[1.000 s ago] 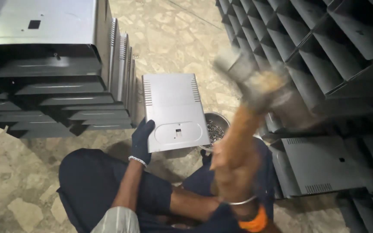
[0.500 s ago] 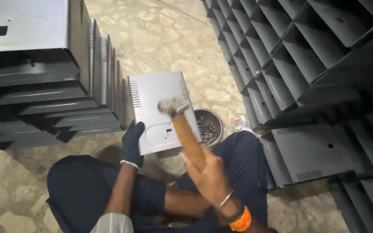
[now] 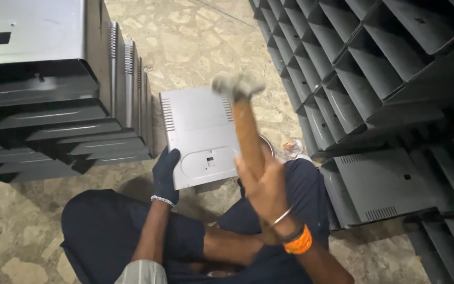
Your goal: The person assembles metal plates to covers using a hammer.
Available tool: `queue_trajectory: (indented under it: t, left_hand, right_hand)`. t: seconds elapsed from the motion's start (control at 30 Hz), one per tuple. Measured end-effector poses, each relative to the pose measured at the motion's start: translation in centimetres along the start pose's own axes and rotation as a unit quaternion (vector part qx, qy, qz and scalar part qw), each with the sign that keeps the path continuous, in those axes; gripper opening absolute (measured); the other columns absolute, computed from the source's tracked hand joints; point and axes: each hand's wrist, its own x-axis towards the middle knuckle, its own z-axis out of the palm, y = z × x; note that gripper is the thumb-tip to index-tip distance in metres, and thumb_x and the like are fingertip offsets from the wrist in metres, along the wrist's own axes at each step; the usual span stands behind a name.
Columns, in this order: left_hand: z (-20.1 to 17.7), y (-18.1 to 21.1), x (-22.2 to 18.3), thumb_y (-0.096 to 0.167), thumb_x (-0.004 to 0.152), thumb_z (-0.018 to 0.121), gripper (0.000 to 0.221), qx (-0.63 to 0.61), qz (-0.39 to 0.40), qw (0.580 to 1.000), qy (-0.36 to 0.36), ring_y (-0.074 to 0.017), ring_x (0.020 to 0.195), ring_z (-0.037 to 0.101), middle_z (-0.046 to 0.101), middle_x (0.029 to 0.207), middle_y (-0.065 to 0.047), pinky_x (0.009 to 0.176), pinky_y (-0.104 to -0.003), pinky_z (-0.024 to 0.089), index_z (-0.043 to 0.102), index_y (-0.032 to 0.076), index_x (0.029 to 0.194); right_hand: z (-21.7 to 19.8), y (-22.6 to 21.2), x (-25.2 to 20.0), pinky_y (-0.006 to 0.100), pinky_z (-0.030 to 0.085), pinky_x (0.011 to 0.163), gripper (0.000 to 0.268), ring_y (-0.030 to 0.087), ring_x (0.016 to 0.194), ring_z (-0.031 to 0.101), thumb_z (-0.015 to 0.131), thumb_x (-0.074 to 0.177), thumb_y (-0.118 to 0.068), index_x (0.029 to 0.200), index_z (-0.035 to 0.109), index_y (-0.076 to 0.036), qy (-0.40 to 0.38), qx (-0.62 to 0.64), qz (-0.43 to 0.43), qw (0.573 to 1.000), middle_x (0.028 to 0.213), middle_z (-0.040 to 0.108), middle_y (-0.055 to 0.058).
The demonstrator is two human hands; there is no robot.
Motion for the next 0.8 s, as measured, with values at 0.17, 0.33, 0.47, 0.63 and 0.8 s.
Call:
queue_trajectory:
  t: [0.17, 0.33, 0.47, 0.63, 0.8]
  left_hand:
    - [1.0, 1.6, -1.4, 0.019, 0.093, 0.066, 0.059, -0.038, -0.019, 0.998, -0.036, -0.0187, 0.114, 0.065, 0.067, 0.130, -0.010, 0.099, -0.033, 0.051, 0.054, -0.004, 0.146]
    - [1.3, 1.5, -1.6, 0.018, 0.092, 0.067, 0.059, 0.000, 0.000, 1.000, -0.006, -0.0182, 0.115, 0.064, 0.066, 0.132, -0.009, 0.099, -0.032, 0.050, 0.054, -0.003, 0.146]
    - [0.7, 0.5, -0.8, 0.018, 0.092, 0.067, 0.059, -0.020, -0.010, 1.000, -0.004, -0.0181, 0.114, 0.064, 0.066, 0.132, -0.009, 0.099, -0.032, 0.050, 0.054, -0.003, 0.146]
    - [0.0, -0.2, -0.2, 0.018, 0.093, 0.067, 0.057, -0.015, 0.001, 1.000, 0.000, -0.0187, 0.110, 0.065, 0.067, 0.129, -0.011, 0.097, -0.033, 0.051, 0.057, -0.004, 0.144]
    - [-0.1, -0.5, -0.5, 0.016, 0.093, 0.068, 0.057, -0.007, 0.005, 1.000, 0.018, -0.0181, 0.110, 0.064, 0.067, 0.129, -0.010, 0.097, -0.033, 0.051, 0.056, -0.004, 0.145]
  right_hand:
    - [0.1, 3.1, -0.8, 0.031, 0.049, 0.044, 0.028, 0.014, 0.044, 0.063, 0.073, 0.087, -0.030, 0.097, 0.068, -0.004, -0.171, -0.164, 0.172, 0.956, 0.057, 0.063, 0.008]
    - [-2.2, -1.4, 0.0, 0.028, 0.045, 0.039, 0.031, 0.011, 0.043, 0.057, 0.072, 0.088, -0.032, 0.092, 0.067, -0.002, -0.086, -0.016, 0.055, 0.995, 0.057, 0.060, 0.002]
    - [-3.0, -4.2, -0.3, 0.024, 0.046, 0.045, 0.036, 0.008, 0.050, 0.060, 0.069, 0.097, -0.034, 0.087, 0.064, 0.000, 0.084, 0.071, -0.128, 0.986, 0.060, 0.061, 0.000]
    - [0.2, 5.1, -1.2, 0.028, 0.046, 0.040, 0.027, 0.010, 0.045, 0.057, 0.068, 0.090, -0.031, 0.095, 0.070, -0.005, -0.085, 0.003, 0.077, 0.993, 0.056, 0.060, 0.002]
    - [-1.2, 2.3, -0.8, 0.031, 0.044, 0.038, 0.030, 0.014, 0.042, 0.057, 0.072, 0.088, -0.032, 0.091, 0.071, -0.001, -0.143, -0.081, 0.177, 0.970, 0.054, 0.060, 0.004]
